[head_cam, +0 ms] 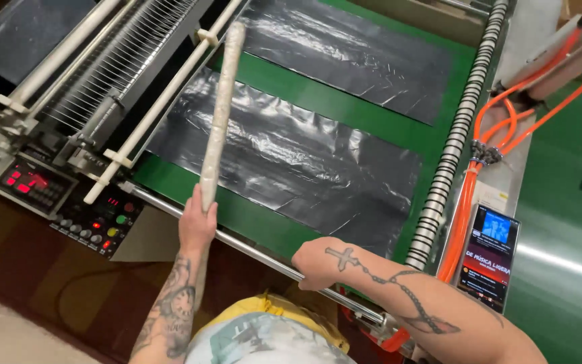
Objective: Operating a bag-making machine by using a plastic tube to flatten and guide black plastic bags onto a moving conveyor belt.
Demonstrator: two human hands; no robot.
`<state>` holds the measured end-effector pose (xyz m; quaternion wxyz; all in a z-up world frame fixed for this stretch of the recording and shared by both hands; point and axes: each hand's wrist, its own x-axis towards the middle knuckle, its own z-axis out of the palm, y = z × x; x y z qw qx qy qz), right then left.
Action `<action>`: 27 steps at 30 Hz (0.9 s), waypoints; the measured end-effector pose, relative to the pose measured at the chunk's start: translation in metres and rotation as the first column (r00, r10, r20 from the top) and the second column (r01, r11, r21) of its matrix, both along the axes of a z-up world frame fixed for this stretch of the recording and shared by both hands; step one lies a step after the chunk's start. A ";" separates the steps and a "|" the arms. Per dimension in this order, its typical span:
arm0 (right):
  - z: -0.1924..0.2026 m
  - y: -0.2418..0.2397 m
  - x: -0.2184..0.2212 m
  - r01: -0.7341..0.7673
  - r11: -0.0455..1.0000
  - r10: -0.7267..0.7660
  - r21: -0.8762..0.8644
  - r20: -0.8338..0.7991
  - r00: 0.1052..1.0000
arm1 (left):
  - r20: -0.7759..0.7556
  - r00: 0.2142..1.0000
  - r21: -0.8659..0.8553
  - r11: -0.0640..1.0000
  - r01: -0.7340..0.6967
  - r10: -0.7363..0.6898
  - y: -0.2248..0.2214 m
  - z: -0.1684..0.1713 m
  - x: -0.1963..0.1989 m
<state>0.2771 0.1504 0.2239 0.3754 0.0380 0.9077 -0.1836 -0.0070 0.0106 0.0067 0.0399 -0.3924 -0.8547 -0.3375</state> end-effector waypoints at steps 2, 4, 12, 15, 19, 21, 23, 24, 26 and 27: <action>0.006 0.000 -0.001 0.070 0.998 -0.070 0.005 -0.004 0.998 | -0.109 0.994 -0.023 1.000 -0.020 0.017 0.004 0.009 -0.014; -0.002 -0.001 -0.002 0.033 0.996 -0.026 0.086 -0.082 0.996 | -0.182 0.983 -0.022 0.999 -0.035 0.031 0.003 0.017 -0.031; 0.018 0.001 -0.009 0.099 0.984 -0.059 0.148 -0.252 0.966 | -0.201 0.973 -0.061 0.989 -0.132 0.118 0.073 0.046 -0.115; 0.024 0.000 -0.008 0.115 0.991 -0.090 0.067 -0.301 0.949 | -0.025 0.997 -0.066 0.995 -0.073 0.072 0.141 0.064 -0.095; -0.009 0.001 -0.005 0.114 0.990 -0.068 0.084 -0.422 0.904 | 0.347 0.929 0.022 0.992 0.124 -0.124 0.248 0.035 -0.022; -0.033 -0.006 0.000 0.149 0.986 -0.112 0.072 -0.375 0.920 | 0.434 0.878 0.031 0.977 0.209 -0.202 0.293 0.008 0.051; -0.057 -0.019 0.009 0.054 0.990 -0.054 0.133 -0.003 0.999 | 0.641 0.688 0.110 0.928 0.357 -0.341 0.330 -0.024 0.151; -0.057 -0.019 0.010 0.077 0.990 -0.080 0.118 0.018 0.997 | 0.660 0.666 0.103 0.920 0.379 -0.348 0.338 -0.039 0.180; -0.056 -0.020 0.010 0.097 0.992 -0.102 0.087 0.058 0.993 | 0.813 0.407 0.217 0.864 0.454 -0.417 0.347 -0.068 0.234; -0.056 -0.018 0.012 0.104 0.992 -0.110 0.077 0.076 0.991 | 0.825 0.388 0.214 0.863 0.458 -0.411 0.347 -0.063 0.248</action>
